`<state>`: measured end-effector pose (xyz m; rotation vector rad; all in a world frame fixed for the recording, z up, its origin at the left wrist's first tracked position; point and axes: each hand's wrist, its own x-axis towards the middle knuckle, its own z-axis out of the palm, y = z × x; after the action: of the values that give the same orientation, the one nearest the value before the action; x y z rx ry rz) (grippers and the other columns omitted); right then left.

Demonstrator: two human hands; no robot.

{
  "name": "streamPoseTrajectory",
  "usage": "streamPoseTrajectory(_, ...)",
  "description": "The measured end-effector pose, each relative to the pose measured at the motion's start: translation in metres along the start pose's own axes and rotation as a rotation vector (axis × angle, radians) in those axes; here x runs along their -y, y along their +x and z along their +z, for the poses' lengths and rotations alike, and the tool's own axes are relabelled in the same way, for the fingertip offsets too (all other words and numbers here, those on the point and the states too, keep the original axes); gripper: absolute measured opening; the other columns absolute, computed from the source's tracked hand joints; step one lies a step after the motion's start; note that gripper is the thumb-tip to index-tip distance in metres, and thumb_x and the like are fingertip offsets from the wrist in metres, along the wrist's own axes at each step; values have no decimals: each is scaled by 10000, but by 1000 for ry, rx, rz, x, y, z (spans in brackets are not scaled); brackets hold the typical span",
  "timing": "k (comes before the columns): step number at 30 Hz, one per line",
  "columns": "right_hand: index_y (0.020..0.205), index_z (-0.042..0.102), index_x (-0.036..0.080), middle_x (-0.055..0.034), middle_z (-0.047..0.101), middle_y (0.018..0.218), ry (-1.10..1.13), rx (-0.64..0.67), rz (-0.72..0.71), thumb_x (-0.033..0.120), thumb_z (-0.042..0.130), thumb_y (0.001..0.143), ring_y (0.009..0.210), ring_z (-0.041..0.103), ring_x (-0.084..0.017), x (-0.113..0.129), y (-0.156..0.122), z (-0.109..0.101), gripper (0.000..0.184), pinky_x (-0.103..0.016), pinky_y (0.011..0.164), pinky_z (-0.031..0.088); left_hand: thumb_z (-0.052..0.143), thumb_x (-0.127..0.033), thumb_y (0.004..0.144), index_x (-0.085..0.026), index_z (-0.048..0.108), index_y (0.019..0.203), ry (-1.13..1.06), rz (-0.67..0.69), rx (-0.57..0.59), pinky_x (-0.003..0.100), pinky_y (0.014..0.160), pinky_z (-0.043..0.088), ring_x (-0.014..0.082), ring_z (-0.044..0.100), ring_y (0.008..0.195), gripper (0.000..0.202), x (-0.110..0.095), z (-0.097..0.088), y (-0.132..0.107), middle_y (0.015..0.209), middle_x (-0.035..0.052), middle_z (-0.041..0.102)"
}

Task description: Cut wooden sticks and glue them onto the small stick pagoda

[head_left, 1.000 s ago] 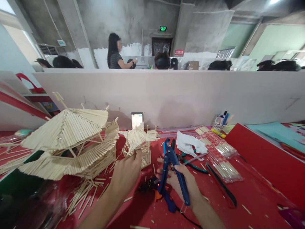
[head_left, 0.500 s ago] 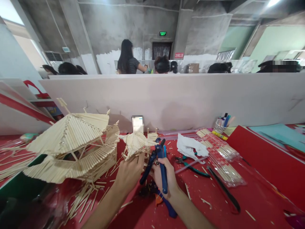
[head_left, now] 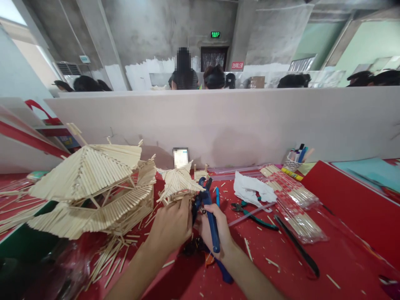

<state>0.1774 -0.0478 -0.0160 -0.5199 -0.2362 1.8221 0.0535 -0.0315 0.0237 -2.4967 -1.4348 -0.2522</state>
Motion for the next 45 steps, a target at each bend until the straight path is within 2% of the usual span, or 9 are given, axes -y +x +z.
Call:
streamPoseTrajectory(4,890,677,182,-52,750,767,8,57,-2,362,686,640,840,715,-272,-4,-1,1,308,-402,817,560,459,-227,964,-127,604,1157,-21,-25,18,287,529,481,272,739,727,261,4,-4,0,789,112,751)
streamPoseTrajectory(10,777,651,216,-13,706,633,-5,42,-32,367,674,635,795,715,-264,-6,-4,4,209,-407,828,558,443,-187,981,-151,601,1020,-19,-17,19,276,514,453,250,728,690,167,6,-1,1,729,71,724)
streamPoseTrajectory(17,962,680,192,-57,764,839,18,85,-38,356,637,682,867,718,-265,-4,-3,3,328,-395,815,566,451,-173,970,-167,583,1015,-69,49,-99,244,509,430,208,718,669,140,14,5,-2,743,56,725)
streamPoseTrajectory(21,991,684,197,-63,766,853,23,88,-20,355,632,680,890,718,-277,-3,-4,7,353,-410,810,571,459,-188,966,-169,598,1015,-61,78,-218,238,517,432,191,702,633,149,20,7,-4,773,65,737)
streamPoseTrajectory(27,900,673,210,-63,756,827,-16,22,-73,368,644,643,938,704,-294,1,-3,7,304,-430,838,567,435,-103,941,-169,617,1017,-93,279,-441,242,622,475,164,674,665,208,29,10,-12,735,33,692)
streamPoseTrajectory(32,857,681,203,-78,762,878,-15,52,-102,395,635,670,980,689,-303,8,1,2,272,-428,850,562,429,-101,966,-151,625,1065,-71,608,-598,281,770,496,173,683,820,225,37,6,-15,889,77,729)
streamPoseTrajectory(36,902,697,186,-92,762,919,-5,46,-108,389,639,676,982,686,-302,7,2,2,309,-420,844,561,490,-116,956,-147,634,1053,-92,607,-584,309,901,495,205,678,1028,176,37,13,-17,1056,108,736)
streamPoseTrajectory(40,928,702,189,-89,761,911,1,50,-112,381,651,668,991,680,-306,4,0,2,328,-427,839,560,506,-98,943,-156,631,1072,-133,588,-587,317,916,517,198,696,997,189,37,21,-18,1005,96,745)
streamPoseTrajectory(45,862,690,199,-95,757,899,13,55,-89,396,654,668,999,675,-313,2,2,-1,279,-446,851,552,476,-132,965,-143,628,1115,-191,679,-520,337,910,557,209,695,1006,214,46,23,-18,964,109,746)
